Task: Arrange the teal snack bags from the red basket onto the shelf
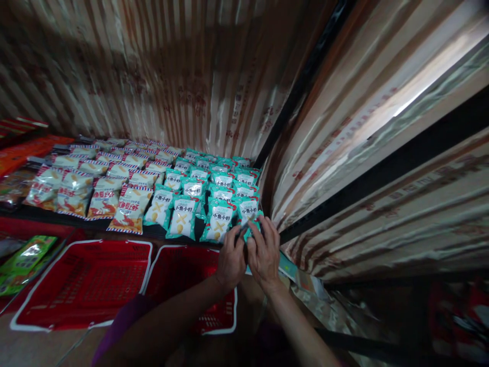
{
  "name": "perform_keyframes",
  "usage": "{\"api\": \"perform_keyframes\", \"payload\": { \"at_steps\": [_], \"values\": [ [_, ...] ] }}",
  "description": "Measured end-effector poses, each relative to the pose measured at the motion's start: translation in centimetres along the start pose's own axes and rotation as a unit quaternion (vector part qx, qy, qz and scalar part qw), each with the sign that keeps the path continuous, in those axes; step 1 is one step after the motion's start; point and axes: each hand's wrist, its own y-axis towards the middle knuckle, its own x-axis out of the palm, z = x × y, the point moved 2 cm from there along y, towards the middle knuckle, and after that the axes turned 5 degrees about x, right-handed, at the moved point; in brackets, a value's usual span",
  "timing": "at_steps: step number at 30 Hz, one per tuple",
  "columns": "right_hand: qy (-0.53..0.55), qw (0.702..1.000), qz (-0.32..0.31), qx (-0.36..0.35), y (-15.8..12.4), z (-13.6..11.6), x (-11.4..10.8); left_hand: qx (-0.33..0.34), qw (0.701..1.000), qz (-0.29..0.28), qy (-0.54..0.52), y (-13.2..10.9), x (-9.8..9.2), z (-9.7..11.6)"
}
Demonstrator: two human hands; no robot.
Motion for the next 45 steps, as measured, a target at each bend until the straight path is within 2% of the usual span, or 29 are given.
{"api": "perform_keyframes", "payload": {
  "at_steps": [6,11,14,18,22,27,32,40,43,45],
  "values": [
    [-0.019,0.998,-0.013,0.063,-1.0,-0.3,1.2,-0.035,0.995,-0.019,-0.091,0.6,-0.2,-0.7],
    [-0.043,0.993,0.035,0.106,-0.7,-0.2,2.8,-0.054,0.994,-0.028,-0.093,0.2,-0.4,-1.7],
    [-0.033,0.99,0.053,0.127,-0.5,0.0,3.6,-0.026,0.995,-0.038,-0.088,-0.4,-0.8,-2.0],
    [-0.015,0.988,0.045,0.148,-0.6,0.3,4.1,0.027,0.996,-0.033,-0.079,-0.8,-1.7,-2.2],
    [-0.019,0.985,0.055,0.161,-0.3,0.6,4.0,0.069,0.997,0.003,-0.044,-0.6,-3.4,-2.3],
    [0.012,0.971,0.108,0.212,0.6,0.7,4.2,0.057,0.994,0.053,0.071,-0.3,-5.4,-2.6],
    [0.034,0.956,0.145,0.251,0.8,0.5,4.8,0.02,0.99,0.004,0.137,-0.6,-5.1,-3.3],
    [0.114,0.966,0.081,0.217,-0.9,0.4,4.5,0.002,0.99,-0.039,0.135,-1.2,-4.0,-3.8],
    [0.103,0.968,0.089,0.209,-1.3,0.8,4.4,-0.001,0.99,-0.045,0.137,-1.2,-3.8,-3.9],
    [0.069,0.979,0.097,0.168,-1.4,1.1,4.3,-0.005,0.989,-0.039,0.141,-1.2,-3.7,-4.1]
  ]
}}
